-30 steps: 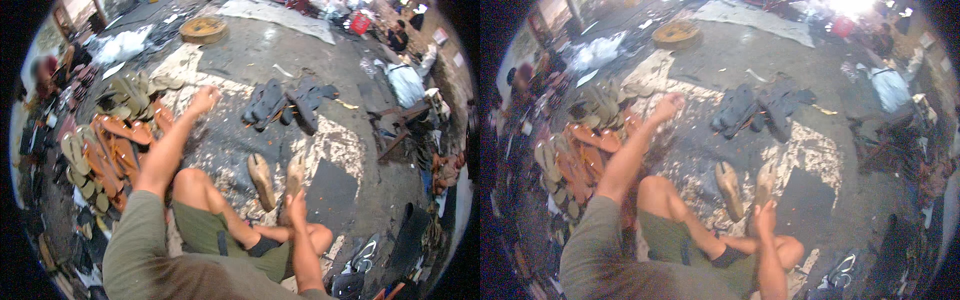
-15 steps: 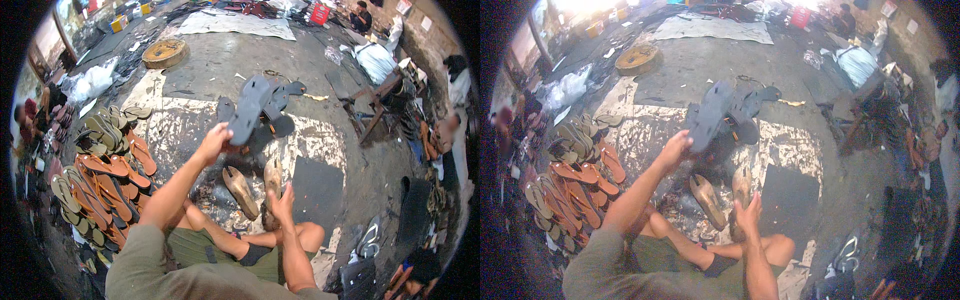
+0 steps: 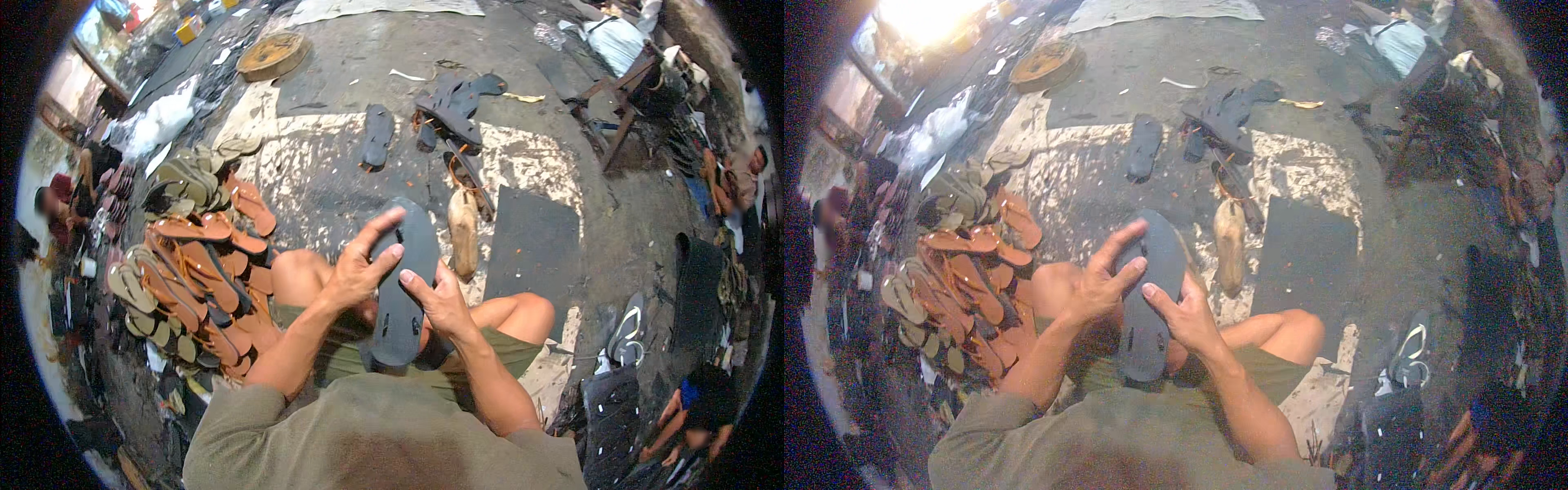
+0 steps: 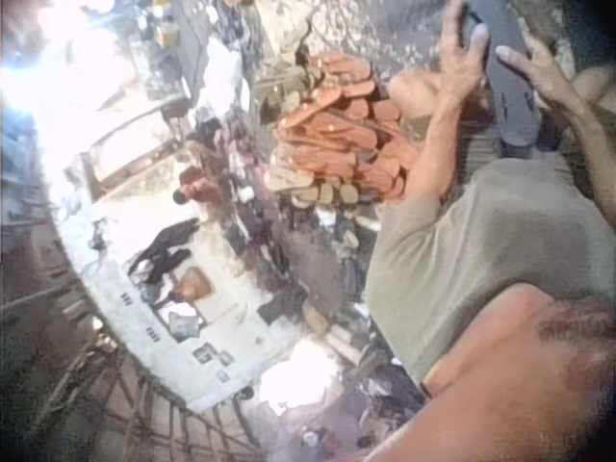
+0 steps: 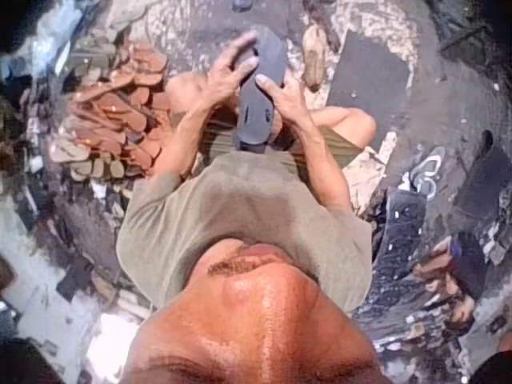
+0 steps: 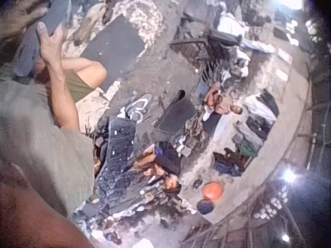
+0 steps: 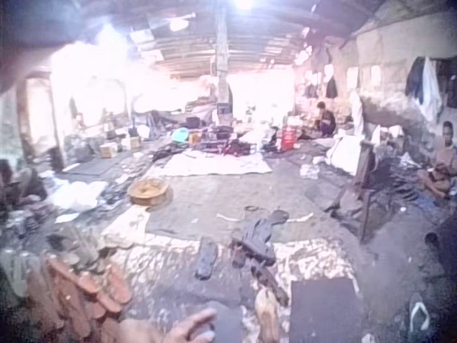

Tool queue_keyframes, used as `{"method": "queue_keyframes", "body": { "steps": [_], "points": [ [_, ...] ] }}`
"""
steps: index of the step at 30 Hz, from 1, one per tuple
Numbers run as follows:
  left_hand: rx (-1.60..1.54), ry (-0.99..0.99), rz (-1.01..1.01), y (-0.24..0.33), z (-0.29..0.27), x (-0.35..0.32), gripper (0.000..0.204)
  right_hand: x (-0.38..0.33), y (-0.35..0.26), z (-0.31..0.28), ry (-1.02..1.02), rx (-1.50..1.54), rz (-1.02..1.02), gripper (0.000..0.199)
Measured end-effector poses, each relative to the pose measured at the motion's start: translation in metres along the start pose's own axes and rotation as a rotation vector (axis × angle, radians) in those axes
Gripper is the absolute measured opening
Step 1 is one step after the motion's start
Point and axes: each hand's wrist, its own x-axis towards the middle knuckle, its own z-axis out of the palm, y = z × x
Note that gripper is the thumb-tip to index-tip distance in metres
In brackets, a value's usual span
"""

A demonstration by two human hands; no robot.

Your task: The person sits on the floor and assembles flip-flops by hand, pressing the straps into the soles and adjusting them. They handle multiple flip-flops one at a time, occasionally picking up new soles and straps from the surrounding piles.

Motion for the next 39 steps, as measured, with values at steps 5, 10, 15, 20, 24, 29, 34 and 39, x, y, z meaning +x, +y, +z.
{"method": "queue_keyframes", "body": {
  "steps": [5,10,15,20,24,29,34,39],
  "points": [
    [0.124,-0.063,-0.051,0.006,0.006,-0.047,0.039,-0.009,-0.002,-0.022,0.052,-0.081,-0.134,0.059],
    [0.061,-0.104,-0.105,0.005,0.014,-0.065,0.030,-0.018,0.006,-0.029,-0.045,-0.120,0.005,0.057],
    [0.024,-0.005,-0.120,-0.001,0.012,-0.080,0.022,-0.028,-0.007,-0.012,-0.064,-0.137,-0.069,0.044],
    [-0.302,0.098,-0.339,0.022,0.022,-0.063,0.073,-0.027,0.010,-0.005,0.052,-0.309,-0.139,0.042],
    [0.305,0.130,-0.142,-0.005,0.033,-0.069,0.096,0.005,0.022,-0.019,0.242,-0.183,-0.136,0.037],
    [0.911,-0.113,-0.068,-0.005,0.026,-0.080,0.100,0.041,0.007,-0.033,0.135,-0.080,0.039,0.051],
    [-0.248,0.069,-0.431,-0.018,-0.012,-0.072,0.058,0.075,0.146,-0.175,0.819,-1.390,-0.206,0.064],
    [-0.188,0.320,-0.386,-0.027,-0.025,-0.060,0.044,0.034,0.079,-0.109,0.386,-0.365,-0.007,0.059]
  ]
}}
